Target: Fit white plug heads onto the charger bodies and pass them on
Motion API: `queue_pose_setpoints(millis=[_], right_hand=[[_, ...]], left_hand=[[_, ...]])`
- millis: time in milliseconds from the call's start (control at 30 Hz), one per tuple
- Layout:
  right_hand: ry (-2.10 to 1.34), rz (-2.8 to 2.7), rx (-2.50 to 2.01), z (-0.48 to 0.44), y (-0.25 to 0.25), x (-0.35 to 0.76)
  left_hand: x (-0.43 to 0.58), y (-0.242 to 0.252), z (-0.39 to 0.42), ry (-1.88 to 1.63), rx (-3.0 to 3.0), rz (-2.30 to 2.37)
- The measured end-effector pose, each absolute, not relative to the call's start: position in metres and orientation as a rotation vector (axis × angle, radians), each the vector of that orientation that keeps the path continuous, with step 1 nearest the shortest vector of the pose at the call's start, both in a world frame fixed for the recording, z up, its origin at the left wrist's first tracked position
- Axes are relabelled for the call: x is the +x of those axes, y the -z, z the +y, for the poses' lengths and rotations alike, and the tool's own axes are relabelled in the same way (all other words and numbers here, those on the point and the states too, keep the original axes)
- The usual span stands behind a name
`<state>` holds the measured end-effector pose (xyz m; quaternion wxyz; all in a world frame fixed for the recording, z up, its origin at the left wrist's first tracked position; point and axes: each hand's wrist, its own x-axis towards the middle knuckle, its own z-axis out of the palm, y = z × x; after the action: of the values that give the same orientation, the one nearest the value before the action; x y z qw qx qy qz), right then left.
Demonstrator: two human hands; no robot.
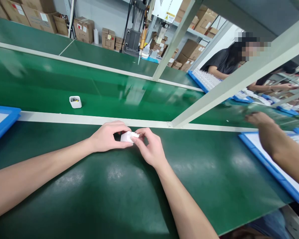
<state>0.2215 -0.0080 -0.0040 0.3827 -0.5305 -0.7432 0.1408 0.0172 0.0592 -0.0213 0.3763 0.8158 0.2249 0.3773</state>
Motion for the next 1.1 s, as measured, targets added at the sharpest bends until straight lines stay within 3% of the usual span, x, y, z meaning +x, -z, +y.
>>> queue_pose_setpoints(millis=[533, 800, 1100], right_hand=[[-0.037, -2.001, -1.257, -0.012, 0.004, 0.213], [-0.418, -1.609, -1.403, -0.016, 0.0, 0.212], [-0.708, -2.04, -1.46, -0.012, -0.023, 0.224]], left_hand=[[0.018, 0.014, 0.056, -0.849, 1.964, 0.578], [0.019, 0.015, 0.056, -0.717, 1.928, 0.578], [0.02, 0.018, 0.058, -0.654, 1.951, 0.613]])
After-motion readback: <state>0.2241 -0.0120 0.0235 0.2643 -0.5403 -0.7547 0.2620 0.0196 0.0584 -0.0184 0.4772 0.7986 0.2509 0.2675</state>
